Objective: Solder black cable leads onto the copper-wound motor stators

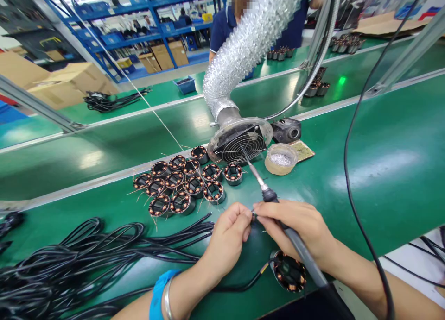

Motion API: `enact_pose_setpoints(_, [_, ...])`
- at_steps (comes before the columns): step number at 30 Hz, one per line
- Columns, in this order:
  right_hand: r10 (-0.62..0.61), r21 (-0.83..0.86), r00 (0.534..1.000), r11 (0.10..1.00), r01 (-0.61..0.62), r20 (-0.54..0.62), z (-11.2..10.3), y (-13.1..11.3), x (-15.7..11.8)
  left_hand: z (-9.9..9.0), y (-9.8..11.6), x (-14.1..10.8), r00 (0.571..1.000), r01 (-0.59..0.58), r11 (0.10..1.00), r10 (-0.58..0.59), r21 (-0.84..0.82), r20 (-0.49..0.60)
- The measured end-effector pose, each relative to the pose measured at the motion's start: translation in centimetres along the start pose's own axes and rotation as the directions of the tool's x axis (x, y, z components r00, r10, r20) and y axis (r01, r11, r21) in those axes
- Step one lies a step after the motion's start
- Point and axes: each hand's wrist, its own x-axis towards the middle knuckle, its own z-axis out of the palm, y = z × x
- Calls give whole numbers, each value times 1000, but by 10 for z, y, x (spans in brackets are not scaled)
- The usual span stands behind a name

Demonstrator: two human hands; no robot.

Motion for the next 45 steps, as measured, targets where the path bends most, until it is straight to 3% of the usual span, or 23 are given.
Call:
enact_pose_setpoints(4, [-85, -51, 995, 995, 87, 55, 7, 4, 1, -5, 1, -2, 998, -51, 994, 46, 100, 51])
enact_pose_setpoints(8, [7, -28, 1000, 1000, -7, -11, 3, -4, -5, -11, 8, -9, 978, -210, 885, 184, 415, 103])
enact_pose_setpoints(10, [41, -3, 999, 999, -41, -23, 1, -8, -7, -13, 10, -10, 971, -237, 844, 207, 481, 116])
enact_pose_setpoints(12, [42, 1, 999, 999, -42, -5, 3, -12, -9, -12, 9, -8, 979, -200, 892, 167, 405, 117])
enact_pose_setpoints(15, [26, -22, 1000, 999, -26, -1, 7, -13, -13, -8, 7, -4, 995, -55, 983, 39, 173, 97])
enact_pose_setpoints(19, [30, -26, 1000, 999, -30, 5, 12, -13, -18, -3, 10, -3, 990, 109, 993, -105, -35, 96])
enact_pose_setpoints(23, [29, -46, 999, 999, -27, 33, 12, -13, -23, -3, 13, -4, 974, 200, 974, -185, -109, 131])
enact_pose_setpoints(28, [-7, -118, 1000, 993, 4, -26, 11, -11, -20, -5, 13, -4, 932, 274, 958, -243, -84, 269])
enact_pose_setpoints(33, [84, -26, 992, 996, -87, -97, 3, -11, -18, -2, 10, -4, 962, 199, 972, -168, -128, 217])
enact_pose_setpoints(36, [191, 19, 981, 981, -191, -33, -1, -10, -23, 0, 7, -4, 982, 141, 986, -128, -87, 142])
enact_pose_setpoints(39, [209, 54, 978, 976, -210, 28, 2, -7, -26, 1, 4, -3, 993, 89, 995, -86, -42, 86])
enact_pose_setpoints(45, [270, 68, 950, 963, -263, -157, 12, 3, -24, 6, -7, -4, 1000, -6, 1000, 6, -2, 28])
